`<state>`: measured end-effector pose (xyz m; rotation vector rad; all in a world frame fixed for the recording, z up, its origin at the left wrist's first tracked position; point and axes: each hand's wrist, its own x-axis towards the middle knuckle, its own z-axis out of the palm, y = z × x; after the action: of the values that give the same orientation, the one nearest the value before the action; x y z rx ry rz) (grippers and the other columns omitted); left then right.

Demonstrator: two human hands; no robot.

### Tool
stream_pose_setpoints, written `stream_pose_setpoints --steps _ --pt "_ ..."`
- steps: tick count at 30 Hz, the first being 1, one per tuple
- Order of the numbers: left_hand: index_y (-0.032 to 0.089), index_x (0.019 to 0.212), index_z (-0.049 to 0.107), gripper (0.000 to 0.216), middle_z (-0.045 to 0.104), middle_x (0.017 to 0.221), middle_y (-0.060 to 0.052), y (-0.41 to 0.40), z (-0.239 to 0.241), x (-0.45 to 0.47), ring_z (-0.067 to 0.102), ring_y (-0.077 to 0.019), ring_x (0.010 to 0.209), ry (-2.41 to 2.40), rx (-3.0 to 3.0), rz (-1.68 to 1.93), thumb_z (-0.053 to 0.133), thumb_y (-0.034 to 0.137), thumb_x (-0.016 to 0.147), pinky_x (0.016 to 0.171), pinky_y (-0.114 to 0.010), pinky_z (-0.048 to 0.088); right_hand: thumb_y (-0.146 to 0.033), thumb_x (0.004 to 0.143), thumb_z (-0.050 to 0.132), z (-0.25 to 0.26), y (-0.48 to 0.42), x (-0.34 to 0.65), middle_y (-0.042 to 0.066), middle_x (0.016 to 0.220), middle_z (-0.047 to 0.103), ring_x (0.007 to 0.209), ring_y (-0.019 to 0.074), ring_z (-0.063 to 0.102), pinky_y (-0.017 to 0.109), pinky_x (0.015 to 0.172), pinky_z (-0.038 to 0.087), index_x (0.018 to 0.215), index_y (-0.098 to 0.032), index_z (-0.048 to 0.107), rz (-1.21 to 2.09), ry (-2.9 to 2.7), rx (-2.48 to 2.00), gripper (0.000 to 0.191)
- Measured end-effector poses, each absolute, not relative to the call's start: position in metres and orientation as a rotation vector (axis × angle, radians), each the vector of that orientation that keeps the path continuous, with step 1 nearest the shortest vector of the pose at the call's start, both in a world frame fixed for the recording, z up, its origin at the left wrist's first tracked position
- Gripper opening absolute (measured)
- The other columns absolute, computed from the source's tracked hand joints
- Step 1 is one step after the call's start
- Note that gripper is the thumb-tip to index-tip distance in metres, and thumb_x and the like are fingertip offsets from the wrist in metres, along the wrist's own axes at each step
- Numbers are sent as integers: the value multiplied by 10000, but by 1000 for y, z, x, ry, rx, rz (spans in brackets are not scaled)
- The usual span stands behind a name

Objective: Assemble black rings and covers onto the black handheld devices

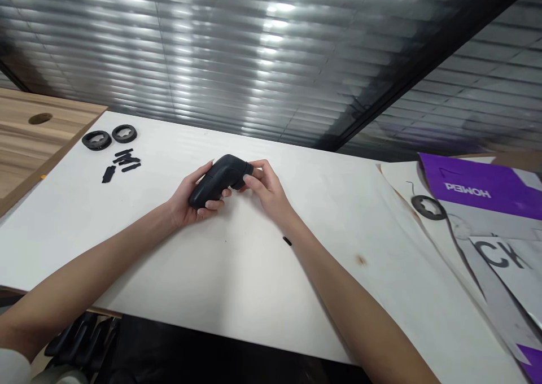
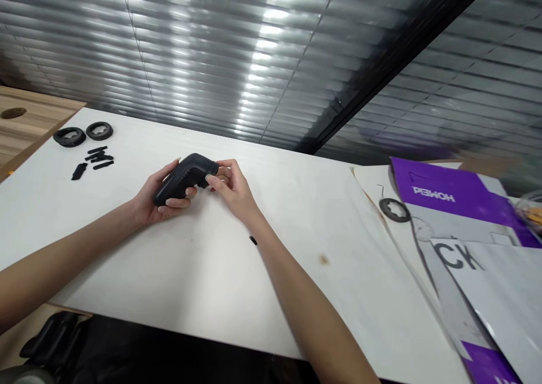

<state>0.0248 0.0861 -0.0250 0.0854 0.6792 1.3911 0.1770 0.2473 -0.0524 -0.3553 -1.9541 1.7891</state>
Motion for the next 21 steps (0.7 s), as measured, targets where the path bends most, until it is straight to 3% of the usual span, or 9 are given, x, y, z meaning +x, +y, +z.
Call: stream_pose_setpoints --steps 5,13,16,21 --pt "78 995 688 654 634 762 -85 85 -28 26 533 -117 407 677 124 1376 297 572 1168 284 -196 401 -705 923 760 -49 247 177 -14 838 696 821 214 720 418 897 603 1004 -274 565 1840 -1947 -360 480" --pt "86 1020 714 600 661 814 -92 86 -31 27 560 -121 451 749 214 1374 427 598 1144 327 -215 437 -620 872 764 -49 249 176 -47 792 661 778 209 725 410 880 574 946 -272 547 1912 -1891 -430 416" --pt "88 1066 731 573 711 914 -121 87 -34 33 651 -166 546 852 359 1402 568 638 1085 387 -261 516 -602 817 782 -51 251 173 -68 720 621 688 185 660 381 794 551 896 -277 506 1932 -1798 -428 434" --pt "171 1251 685 625 722 1085 -107 85 -41 45 751 -235 784 964 593 1511 912 597 853 595 -344 658 -612 754 834 -56 254 170 -94 609 526 573 141 523 302 633 436 836 -277 437 1841 -1648 -475 526"
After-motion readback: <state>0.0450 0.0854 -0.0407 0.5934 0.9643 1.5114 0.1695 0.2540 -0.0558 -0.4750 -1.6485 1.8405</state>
